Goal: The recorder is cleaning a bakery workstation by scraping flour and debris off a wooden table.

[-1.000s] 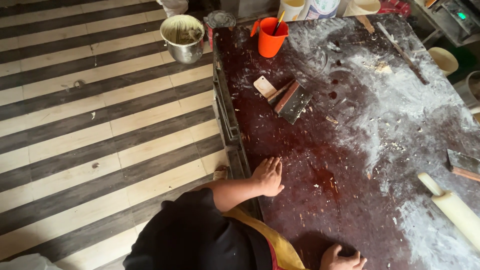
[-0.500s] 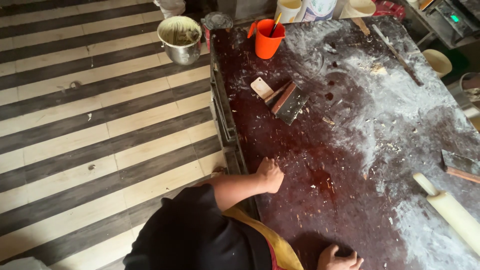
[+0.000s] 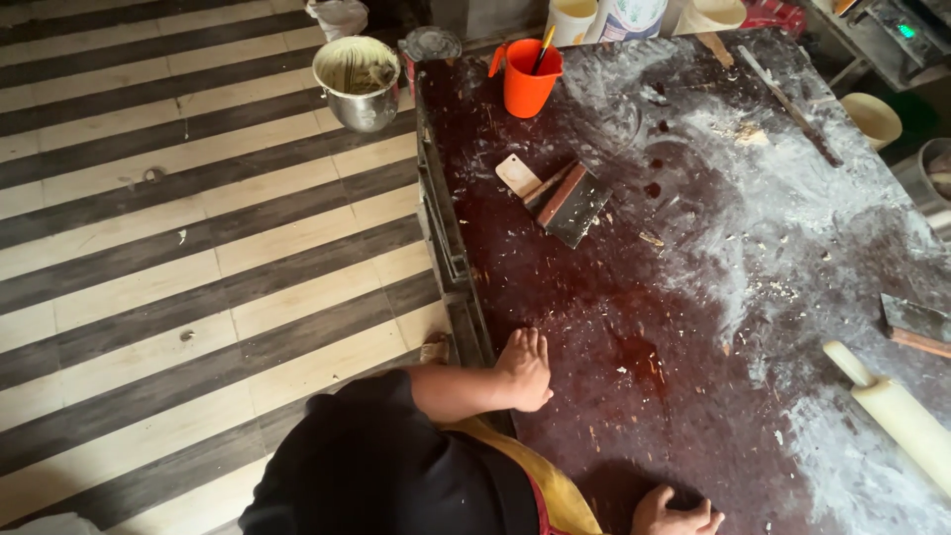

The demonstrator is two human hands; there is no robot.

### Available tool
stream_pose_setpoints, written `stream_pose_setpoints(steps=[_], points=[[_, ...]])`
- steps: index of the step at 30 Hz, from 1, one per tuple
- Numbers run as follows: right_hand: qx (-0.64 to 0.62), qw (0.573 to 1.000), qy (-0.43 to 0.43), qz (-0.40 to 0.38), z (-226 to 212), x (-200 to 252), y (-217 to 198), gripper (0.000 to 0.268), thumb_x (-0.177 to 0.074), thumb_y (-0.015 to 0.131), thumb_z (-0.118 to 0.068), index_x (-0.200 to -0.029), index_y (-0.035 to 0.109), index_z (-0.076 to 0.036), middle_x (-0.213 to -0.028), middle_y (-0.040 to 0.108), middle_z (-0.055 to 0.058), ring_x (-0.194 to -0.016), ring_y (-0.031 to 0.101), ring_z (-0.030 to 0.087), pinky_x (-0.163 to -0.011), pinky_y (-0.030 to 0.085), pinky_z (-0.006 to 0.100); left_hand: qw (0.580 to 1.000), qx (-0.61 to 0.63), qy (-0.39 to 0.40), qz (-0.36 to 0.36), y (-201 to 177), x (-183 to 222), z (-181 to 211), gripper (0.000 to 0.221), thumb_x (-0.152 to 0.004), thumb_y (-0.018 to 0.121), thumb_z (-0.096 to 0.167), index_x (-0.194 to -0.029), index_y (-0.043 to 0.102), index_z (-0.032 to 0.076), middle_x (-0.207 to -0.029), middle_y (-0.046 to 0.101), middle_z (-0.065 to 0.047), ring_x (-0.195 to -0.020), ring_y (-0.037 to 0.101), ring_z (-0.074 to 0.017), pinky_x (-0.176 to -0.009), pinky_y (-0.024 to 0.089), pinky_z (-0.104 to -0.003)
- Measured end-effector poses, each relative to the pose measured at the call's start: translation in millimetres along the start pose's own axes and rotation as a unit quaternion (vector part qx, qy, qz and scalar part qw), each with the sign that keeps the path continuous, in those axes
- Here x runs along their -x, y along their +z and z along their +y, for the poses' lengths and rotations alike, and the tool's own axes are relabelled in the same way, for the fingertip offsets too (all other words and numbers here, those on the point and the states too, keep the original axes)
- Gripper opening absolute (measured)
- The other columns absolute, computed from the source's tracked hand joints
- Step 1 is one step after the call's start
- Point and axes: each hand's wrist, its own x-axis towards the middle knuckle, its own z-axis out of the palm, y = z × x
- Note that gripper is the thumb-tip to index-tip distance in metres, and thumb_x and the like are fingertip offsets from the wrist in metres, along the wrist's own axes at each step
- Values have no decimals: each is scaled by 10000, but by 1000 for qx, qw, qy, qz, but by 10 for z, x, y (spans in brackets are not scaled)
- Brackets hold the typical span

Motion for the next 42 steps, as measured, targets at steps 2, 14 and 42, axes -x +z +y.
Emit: stream_pose_setpoints(steps=[2,14,42], points=[[-1,1000,8,-3,-15,-7,2,570,-908,760,-183,-1372,574,89,-1594,411,308,-1499,434,471,-1251,404,528,999,48,-22,-3,29,48,4,924,-1032,439,507,-1559,65,-153,-1618,61,-370,-1505,126,-468,-1241,101,-525],[103,994,-26,-3,-155,6,-170,585,-889,772,-264,-1360,623,50,-1550,495,282,-1472,394,520,-1238,337,618,977,197,-79,31,-295,-347,-279,1005,-1009,330,651,-1599,-134,-18,-1689,-201,-213,-1572,-152,-336,-1268,-56,-439],[172,983,14,-56,-590,-72,-473,648,-892,681,-469,-1404,617,-78,-1587,529,171,-1475,405,467,-1176,235,662,942,248,-183,134,-378,-1216,-527,942,-1024,296,630,-1615,-40,-23,-1712,-103,-195,-1590,-81,-323,-1276,-33,-426]])
